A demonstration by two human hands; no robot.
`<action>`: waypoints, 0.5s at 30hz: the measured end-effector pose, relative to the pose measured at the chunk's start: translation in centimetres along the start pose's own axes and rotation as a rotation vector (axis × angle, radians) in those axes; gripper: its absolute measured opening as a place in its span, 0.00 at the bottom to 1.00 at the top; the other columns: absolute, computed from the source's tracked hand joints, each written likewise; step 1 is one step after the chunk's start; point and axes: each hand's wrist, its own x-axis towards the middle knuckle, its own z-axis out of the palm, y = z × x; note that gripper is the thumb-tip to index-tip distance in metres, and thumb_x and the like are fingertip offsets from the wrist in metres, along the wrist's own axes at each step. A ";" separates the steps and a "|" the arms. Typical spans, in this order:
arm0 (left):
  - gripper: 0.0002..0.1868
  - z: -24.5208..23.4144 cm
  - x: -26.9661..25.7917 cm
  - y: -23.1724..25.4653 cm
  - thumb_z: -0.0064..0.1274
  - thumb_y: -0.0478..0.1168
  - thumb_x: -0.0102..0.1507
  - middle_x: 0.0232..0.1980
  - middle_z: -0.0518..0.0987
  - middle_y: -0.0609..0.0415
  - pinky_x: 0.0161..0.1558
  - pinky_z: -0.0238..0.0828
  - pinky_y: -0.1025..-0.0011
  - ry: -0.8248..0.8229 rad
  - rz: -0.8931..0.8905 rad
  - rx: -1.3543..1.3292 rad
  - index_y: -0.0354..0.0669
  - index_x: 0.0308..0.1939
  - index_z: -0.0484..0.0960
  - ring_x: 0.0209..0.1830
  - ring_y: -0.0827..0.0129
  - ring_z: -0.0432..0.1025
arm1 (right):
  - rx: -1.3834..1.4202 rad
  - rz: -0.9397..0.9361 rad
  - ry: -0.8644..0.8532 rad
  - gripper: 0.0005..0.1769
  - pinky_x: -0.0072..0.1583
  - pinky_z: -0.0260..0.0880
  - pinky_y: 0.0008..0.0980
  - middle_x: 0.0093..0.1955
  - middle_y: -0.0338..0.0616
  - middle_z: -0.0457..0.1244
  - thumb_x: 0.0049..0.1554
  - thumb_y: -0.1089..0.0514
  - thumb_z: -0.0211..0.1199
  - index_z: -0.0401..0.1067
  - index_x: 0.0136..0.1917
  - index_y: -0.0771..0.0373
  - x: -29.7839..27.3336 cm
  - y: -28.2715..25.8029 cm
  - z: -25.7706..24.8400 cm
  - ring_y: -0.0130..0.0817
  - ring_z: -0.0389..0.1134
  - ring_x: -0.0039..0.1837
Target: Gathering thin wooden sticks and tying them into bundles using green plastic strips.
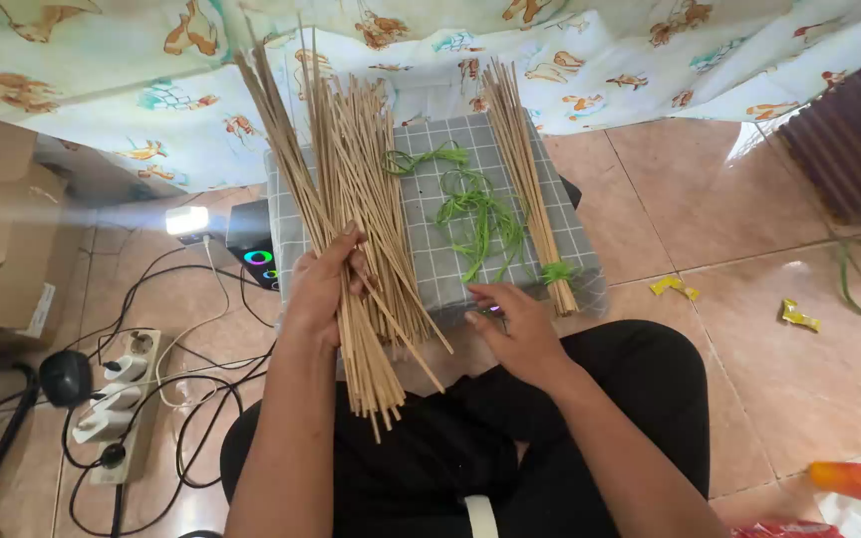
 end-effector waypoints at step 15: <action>0.09 9.1 -8.2 3.0 0.47 0.46 0.72 0.25 0.68 0.63 0.30 0.79 0.78 -0.041 0.503 -0.057 0.45 0.44 0.69 0.20 0.78 0.69 | 0.257 0.013 -0.134 0.45 0.57 0.74 0.53 0.56 0.65 0.66 0.55 0.58 0.62 0.46 0.79 0.73 -1.7 -7.2 2.0 0.54 0.71 0.56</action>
